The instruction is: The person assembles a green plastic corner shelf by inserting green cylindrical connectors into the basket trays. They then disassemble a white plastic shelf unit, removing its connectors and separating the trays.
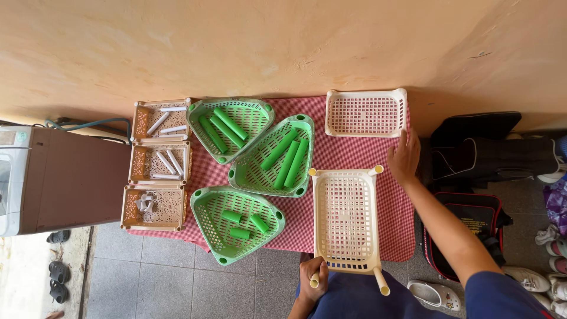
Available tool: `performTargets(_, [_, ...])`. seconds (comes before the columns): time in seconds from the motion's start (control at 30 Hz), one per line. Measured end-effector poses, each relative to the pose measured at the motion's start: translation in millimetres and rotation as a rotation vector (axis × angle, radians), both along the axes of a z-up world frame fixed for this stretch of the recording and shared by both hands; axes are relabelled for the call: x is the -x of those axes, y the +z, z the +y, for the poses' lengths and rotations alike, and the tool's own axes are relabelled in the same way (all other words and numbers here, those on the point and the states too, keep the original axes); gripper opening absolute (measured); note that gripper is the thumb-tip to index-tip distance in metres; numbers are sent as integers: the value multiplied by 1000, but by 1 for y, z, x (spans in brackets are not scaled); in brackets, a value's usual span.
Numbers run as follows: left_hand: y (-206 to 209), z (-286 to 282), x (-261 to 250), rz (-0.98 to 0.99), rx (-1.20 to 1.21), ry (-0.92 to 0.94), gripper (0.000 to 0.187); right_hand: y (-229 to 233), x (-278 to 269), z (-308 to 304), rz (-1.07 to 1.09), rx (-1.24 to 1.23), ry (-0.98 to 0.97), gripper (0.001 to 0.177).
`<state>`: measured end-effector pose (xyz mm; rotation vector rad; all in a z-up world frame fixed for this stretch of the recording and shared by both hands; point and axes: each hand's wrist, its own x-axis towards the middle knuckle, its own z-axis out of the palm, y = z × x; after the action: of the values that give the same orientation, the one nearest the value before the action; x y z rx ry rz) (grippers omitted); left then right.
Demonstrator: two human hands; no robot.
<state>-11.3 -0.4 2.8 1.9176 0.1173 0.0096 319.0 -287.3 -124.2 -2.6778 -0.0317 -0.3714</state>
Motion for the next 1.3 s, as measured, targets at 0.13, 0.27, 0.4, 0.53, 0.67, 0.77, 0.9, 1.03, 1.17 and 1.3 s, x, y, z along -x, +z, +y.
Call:
performTargets(0.13, [1, -1, 1, 33, 26, -8, 31, -13, 49, 19, 231, 246, 74, 80])
performTargets(0.27, [3, 4, 2, -17, 2, -45, 31, -21, 38, 20, 334, 116, 60, 95])
performTargets(0.4, [5, 4, 0, -45, -35, -65, 31, -25, 19, 8, 346, 135, 83, 88])
performTargets(0.53, [6, 8, -4, 131, -30, -72, 31, -25, -1, -11, 413, 161, -58, 33])
performTargets(0.67, [-1, 12, 8, 10, 9, -65, 30, -18, -41, -39, 306, -187, -229, 46])
performTargets(0.77, [-25, 17, 17, 28, 19, -38, 31, -15, -86, -52, 641, -385, -224, 51])
performTargets(0.9, [-68, 24, 34, -47, 20, -42, 39, -22, -99, -49, 721, -436, -227, 54])
performTargets(1.03, [-95, 27, 46, -27, -31, -59, 41, -28, -110, -44, 724, -668, -288, 53])
performTargets(1.17, [-92, 24, 44, 3, 6, -39, 42, -32, -122, -44, 689, -835, -253, 53])
performTargets(1.3, [-68, 18, 32, 28, 35, 14, 40, -33, -124, -44, 697, -791, -282, 55])
